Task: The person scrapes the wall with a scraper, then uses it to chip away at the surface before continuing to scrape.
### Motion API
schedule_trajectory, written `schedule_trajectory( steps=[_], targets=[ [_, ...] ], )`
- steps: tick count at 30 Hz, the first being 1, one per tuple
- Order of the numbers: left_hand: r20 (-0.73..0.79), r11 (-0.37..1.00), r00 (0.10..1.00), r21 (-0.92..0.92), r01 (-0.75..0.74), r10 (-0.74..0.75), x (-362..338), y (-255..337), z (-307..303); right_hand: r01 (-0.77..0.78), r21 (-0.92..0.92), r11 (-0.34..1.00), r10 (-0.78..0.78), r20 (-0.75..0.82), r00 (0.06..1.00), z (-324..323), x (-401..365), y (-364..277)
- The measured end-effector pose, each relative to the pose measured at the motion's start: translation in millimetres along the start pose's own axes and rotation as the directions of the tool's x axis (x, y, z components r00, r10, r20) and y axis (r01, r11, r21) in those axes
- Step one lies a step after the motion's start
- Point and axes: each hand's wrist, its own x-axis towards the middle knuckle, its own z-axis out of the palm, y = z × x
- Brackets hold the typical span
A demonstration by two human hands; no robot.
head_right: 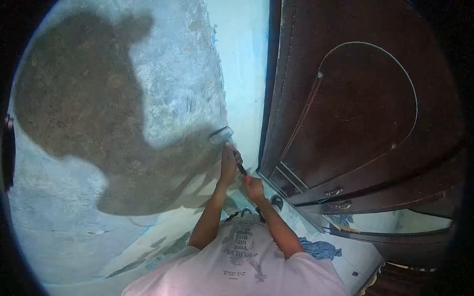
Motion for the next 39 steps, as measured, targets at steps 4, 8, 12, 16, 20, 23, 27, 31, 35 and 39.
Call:
schedule_trajectory(
  steps=[4,8,12,16,20,23,27,31,35,39],
  targets=[
    [0.12,0.981,0.983,0.113,-0.155,0.141,9,47,17,-0.084,0.16,0.983,0.09,-0.028,0.996,-24,34,-36],
    [0.121,0.995,0.989,0.043,-0.091,0.085,15,27,9,-0.291,0.184,0.939,0.277,0.1,0.956,-25,36,-39],
    [0.092,0.999,0.995,0.032,-0.034,0.031,11,9,0,-0.08,-0.022,0.997,0.081,0.062,0.995,5,3,3],
    [0.094,0.999,0.995,0.029,-0.027,0.024,8,17,4,-0.336,0.096,0.937,0.313,0.192,0.93,-39,24,-50],
    [0.111,0.995,0.99,0.047,-0.088,0.082,8,20,-1,-0.338,0.159,0.928,0.31,0.174,0.935,-31,23,-51],
    [0.113,0.992,0.992,0.107,-0.07,0.058,13,2,-10,-0.333,0.191,0.924,0.3,0.182,0.936,-8,18,-29],
    [0.159,0.968,0.969,0.137,-0.209,0.187,17,58,16,-0.209,0.171,0.963,0.199,0.074,0.977,-30,49,-50],
    [0.136,0.975,0.972,0.087,-0.205,0.192,26,90,37,-0.225,0.293,0.929,0.217,0.061,0.974,-48,72,-79],
    [0.068,0.969,0.988,0.195,-0.149,0.138,10,33,11,-0.151,0.198,0.968,0.158,-0.016,0.987,-7,27,-31],
    [0.064,0.995,0.996,0.071,-0.068,0.063,9,31,8,-0.215,0.144,0.966,0.209,0.054,0.976,-27,31,-46]
  ],
)
